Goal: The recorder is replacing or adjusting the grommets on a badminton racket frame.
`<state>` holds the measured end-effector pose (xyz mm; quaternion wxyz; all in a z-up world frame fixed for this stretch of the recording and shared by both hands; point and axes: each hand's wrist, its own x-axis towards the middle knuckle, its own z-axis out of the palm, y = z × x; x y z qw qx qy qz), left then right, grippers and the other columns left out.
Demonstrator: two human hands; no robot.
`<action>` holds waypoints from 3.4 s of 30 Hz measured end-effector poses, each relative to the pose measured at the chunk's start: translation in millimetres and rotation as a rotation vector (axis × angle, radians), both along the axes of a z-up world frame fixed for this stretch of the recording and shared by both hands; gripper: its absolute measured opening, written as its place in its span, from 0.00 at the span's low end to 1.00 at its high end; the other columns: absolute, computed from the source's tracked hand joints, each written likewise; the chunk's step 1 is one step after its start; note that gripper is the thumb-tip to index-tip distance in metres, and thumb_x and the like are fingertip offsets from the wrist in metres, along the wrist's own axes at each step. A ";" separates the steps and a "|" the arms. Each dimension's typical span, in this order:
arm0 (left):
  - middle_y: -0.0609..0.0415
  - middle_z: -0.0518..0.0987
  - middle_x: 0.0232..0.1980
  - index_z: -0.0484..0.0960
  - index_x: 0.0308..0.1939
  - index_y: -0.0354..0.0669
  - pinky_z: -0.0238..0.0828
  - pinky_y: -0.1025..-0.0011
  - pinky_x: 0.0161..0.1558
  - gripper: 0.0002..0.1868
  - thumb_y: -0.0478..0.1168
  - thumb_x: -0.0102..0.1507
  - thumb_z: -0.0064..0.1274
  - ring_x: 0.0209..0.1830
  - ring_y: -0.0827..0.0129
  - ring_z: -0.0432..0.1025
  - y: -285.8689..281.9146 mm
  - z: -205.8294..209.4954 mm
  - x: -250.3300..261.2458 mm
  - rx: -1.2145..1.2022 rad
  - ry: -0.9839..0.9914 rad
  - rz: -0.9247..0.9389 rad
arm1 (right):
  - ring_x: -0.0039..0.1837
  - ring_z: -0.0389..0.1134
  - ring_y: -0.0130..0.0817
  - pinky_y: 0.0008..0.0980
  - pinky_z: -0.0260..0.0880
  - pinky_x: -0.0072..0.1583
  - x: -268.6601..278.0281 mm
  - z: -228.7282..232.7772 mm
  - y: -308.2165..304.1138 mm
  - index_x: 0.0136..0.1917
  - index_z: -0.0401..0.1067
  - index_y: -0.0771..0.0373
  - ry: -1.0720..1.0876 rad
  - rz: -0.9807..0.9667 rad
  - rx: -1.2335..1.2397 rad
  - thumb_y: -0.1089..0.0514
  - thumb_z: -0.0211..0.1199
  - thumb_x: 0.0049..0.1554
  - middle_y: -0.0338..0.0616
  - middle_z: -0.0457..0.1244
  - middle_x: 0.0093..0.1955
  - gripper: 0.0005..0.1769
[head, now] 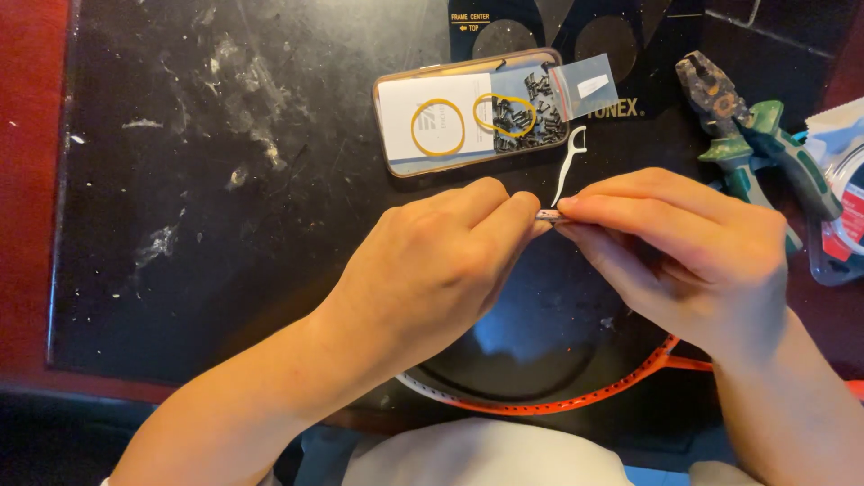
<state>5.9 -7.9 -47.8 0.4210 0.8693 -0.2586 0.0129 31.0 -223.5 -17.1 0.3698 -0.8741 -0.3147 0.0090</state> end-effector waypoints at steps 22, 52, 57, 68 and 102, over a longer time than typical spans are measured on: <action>0.51 0.75 0.44 0.80 0.52 0.24 0.65 0.74 0.34 0.15 0.30 0.62 0.60 0.35 0.71 0.71 4.9 70.0 -26.2 -0.252 -0.554 -0.254 | 0.40 0.71 0.35 0.34 0.75 0.43 -50.8 60.9 -57.1 0.45 0.69 0.66 -0.381 0.187 0.029 0.62 0.76 0.51 0.47 0.66 0.42 0.17; 0.57 0.66 0.31 0.79 0.41 0.31 0.58 0.72 0.28 0.11 0.33 0.60 0.64 0.26 0.70 0.62 -23.5 35.4 -51.0 -0.204 -0.364 -0.337 | 0.44 0.67 0.33 0.33 0.53 0.58 -140.2 22.1 -39.7 0.46 0.75 0.63 0.068 -0.371 0.189 0.59 0.76 0.41 0.40 0.70 0.42 0.19; 0.56 0.69 0.33 0.81 0.43 0.29 0.60 0.73 0.29 0.14 0.35 0.57 0.60 0.30 0.69 0.65 -22.9 25.9 -54.4 -0.184 -0.335 -0.401 | 0.41 0.67 0.25 0.32 0.52 0.55 -137.7 26.5 -42.3 0.43 0.75 0.59 0.241 -0.357 0.131 0.60 0.76 0.42 0.36 0.70 0.41 0.15; 0.57 0.70 0.33 0.80 0.40 0.33 0.61 0.73 0.28 0.11 0.37 0.59 0.60 0.30 0.69 0.66 -25.9 21.2 -55.4 -0.167 -0.265 -0.397 | 0.41 0.67 0.26 0.33 0.51 0.52 -137.1 17.4 -49.2 0.44 0.76 0.58 0.224 -0.292 0.046 0.60 0.77 0.44 0.36 0.70 0.42 0.15; 0.56 0.67 0.33 0.75 0.35 0.40 0.63 0.67 0.29 0.10 0.40 0.61 0.61 0.31 0.65 0.67 -29.3 8.3 -66.6 -0.098 -0.084 -0.434 | 0.45 0.69 0.27 0.38 0.56 0.67 -153.9 9.6 -43.0 0.43 0.76 0.56 0.230 -0.423 0.010 0.63 0.77 0.44 0.37 0.70 0.44 0.13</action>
